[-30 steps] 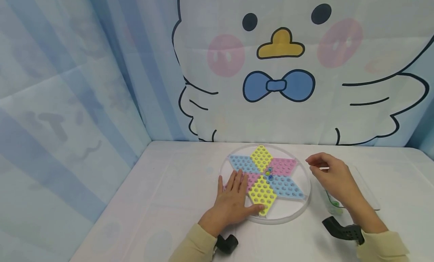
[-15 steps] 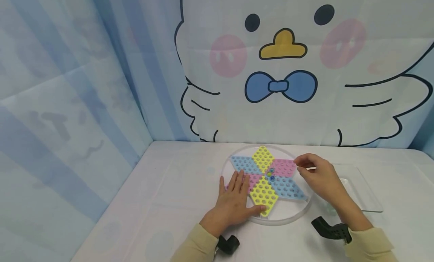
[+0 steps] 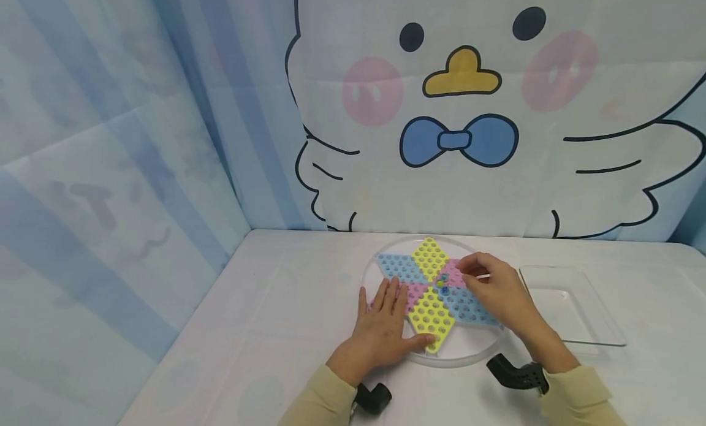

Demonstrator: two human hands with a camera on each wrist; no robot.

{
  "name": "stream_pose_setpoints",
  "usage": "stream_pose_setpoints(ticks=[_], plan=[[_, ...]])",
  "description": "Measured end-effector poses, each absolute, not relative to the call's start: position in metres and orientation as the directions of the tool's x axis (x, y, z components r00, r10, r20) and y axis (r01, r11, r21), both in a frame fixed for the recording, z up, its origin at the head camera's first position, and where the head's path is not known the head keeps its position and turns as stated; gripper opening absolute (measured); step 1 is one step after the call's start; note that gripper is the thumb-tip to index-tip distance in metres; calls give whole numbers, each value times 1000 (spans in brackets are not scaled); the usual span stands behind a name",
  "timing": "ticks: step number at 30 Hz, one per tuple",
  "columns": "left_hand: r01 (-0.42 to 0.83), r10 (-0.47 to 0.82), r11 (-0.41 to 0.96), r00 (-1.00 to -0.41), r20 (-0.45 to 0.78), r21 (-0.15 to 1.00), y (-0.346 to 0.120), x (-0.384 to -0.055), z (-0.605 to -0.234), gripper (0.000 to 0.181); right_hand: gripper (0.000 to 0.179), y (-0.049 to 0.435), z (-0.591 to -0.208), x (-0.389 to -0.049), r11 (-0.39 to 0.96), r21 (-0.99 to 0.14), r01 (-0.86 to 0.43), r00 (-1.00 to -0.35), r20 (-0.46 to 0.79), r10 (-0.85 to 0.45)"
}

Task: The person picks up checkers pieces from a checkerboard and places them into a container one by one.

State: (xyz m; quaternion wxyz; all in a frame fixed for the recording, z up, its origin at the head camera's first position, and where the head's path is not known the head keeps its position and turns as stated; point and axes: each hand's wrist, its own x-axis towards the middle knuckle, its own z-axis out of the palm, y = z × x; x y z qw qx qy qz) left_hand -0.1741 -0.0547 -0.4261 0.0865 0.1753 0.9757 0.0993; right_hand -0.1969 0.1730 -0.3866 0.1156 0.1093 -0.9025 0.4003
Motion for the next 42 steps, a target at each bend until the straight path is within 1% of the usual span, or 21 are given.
stream_pose_setpoints(ticks=[6, 18, 33, 42], plan=[[323, 356, 921, -925, -134, 220, -53, -174, -426, 106, 18, 167, -391, -199, 646, -711, -278, -956, 271, -113], [323, 352, 924, -927, -130, 204, -54, -175, -428, 107, 14, 163, -408, -208, 631, -717, -294, -951, 288, -116], [319, 349, 926, -928, -129, 203, -53, -174, -428, 106, 13, 158, -422, -209, 628, -734, -260, -962, 256, -98], [327, 355, 922, -927, -119, 205, -54, -174, -426, 105, 15, 155, -426, -205, 607, -736, -299, -949, 294, -111]])
